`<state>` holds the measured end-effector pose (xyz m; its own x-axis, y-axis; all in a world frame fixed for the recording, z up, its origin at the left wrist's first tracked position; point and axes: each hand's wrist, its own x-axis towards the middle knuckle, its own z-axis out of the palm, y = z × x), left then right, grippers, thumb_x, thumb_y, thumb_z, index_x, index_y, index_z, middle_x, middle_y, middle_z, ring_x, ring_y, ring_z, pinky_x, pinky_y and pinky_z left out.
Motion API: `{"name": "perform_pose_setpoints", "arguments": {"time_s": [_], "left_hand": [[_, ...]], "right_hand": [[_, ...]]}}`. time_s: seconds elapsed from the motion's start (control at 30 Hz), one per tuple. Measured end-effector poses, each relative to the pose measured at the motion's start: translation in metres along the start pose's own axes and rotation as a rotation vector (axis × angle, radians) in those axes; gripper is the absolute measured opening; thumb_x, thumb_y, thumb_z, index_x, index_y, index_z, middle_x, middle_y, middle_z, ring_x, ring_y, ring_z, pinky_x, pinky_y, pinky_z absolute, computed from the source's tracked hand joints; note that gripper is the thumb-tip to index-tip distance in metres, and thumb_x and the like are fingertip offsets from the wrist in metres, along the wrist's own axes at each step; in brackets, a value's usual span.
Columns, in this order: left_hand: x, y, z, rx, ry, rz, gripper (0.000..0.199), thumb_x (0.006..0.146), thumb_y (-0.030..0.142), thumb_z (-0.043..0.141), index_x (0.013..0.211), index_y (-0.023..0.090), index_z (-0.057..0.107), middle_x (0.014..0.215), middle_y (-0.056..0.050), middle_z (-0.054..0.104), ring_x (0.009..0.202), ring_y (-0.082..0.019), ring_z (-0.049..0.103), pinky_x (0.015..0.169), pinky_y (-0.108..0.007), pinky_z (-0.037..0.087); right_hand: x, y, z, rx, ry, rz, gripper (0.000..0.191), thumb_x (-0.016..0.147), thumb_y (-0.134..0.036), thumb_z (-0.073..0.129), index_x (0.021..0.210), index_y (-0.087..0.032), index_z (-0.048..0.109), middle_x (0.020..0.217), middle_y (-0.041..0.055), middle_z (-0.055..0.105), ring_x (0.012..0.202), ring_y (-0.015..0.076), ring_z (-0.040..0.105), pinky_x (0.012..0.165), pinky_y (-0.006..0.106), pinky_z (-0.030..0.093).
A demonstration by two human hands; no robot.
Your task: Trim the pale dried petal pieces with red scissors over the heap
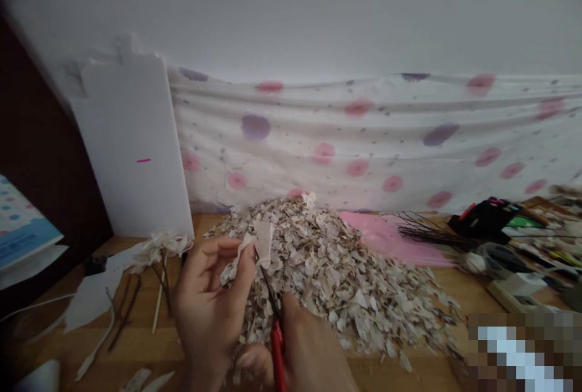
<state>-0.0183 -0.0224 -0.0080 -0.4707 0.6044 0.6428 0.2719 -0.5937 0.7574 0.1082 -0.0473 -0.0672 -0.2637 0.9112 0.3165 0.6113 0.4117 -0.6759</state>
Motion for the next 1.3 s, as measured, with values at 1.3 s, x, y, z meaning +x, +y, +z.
{"name": "perform_pose_setpoints", "arguments": {"time_s": [1.3], "left_hand": [[0.017,0.001,0.001,-0.343,-0.165,-0.509,0.02,0.07,0.028,0.077,0.08,0.019,0.061,0.07,0.0,0.066,0.062,-0.013,0.063,0.057,-0.02,0.05]], "right_hand": [[0.012,-0.016,-0.036,0.074,-0.091,0.085,0.081,0.071,-0.098,0.024,0.066,-0.018,0.039,0.056,-0.0008,0.046,0.051,0.0107,0.032,0.048,0.022,0.021]]}}
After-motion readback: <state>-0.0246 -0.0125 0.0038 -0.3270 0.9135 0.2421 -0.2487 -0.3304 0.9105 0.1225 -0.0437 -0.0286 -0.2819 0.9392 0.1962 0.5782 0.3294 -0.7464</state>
